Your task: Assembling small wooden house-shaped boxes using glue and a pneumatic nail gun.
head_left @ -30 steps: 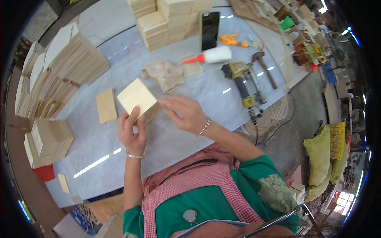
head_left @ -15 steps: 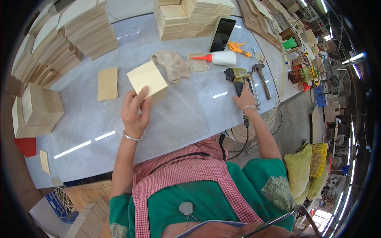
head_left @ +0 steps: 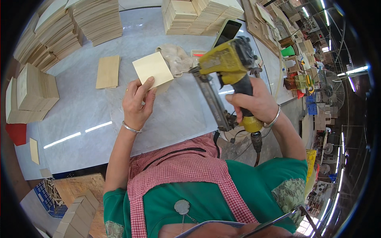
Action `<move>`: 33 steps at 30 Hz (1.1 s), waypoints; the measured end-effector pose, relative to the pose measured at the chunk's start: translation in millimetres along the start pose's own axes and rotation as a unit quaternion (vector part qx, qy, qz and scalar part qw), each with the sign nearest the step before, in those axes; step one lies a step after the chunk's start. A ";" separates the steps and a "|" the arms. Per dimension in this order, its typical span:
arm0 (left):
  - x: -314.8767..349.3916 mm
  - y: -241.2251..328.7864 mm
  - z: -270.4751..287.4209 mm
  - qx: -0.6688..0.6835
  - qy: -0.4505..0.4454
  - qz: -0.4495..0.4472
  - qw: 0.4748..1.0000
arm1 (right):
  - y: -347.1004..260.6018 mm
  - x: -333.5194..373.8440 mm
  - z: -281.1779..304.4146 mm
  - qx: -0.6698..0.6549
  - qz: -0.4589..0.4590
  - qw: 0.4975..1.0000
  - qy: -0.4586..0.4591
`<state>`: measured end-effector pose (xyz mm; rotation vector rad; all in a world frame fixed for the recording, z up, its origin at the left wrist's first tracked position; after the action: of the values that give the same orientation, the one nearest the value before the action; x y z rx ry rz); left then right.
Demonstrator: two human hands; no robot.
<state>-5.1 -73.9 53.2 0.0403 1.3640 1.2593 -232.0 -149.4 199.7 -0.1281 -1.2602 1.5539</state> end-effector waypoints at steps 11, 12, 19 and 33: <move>2.2 -0.3 -1.0 0.003 -0.013 0.012 1.000 | -23.3 -11.3 -32.9 0.011 0.012 0.996 -0.086; 3.0 -0.9 -1.1 0.001 -0.014 0.013 1.000 | -24.3 -10.8 -33.0 0.021 0.019 0.996 -0.086; 2.3 -0.1 -1.3 0.008 -0.008 0.010 1.000 | -23.1 -11.7 -33.9 0.026 0.015 0.996 -0.087; 1.0 -1.1 -0.8 -0.003 -0.011 -0.003 1.000 | -25.8 -11.4 -35.8 0.028 0.011 0.996 -0.081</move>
<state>-5.3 -74.2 51.5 0.0456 1.3407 1.2534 -187.6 -138.9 197.9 0.0199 -1.3430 1.6428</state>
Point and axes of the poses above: each hand's wrist, its own x-axis away from the middle knuckle, its own z-axis out of the back of the hand, y = z × x, the point moved 5 cm from there along -x, towards the middle knuckle, and after that the axes turned 1 degree about x, right-handed, at the moved point
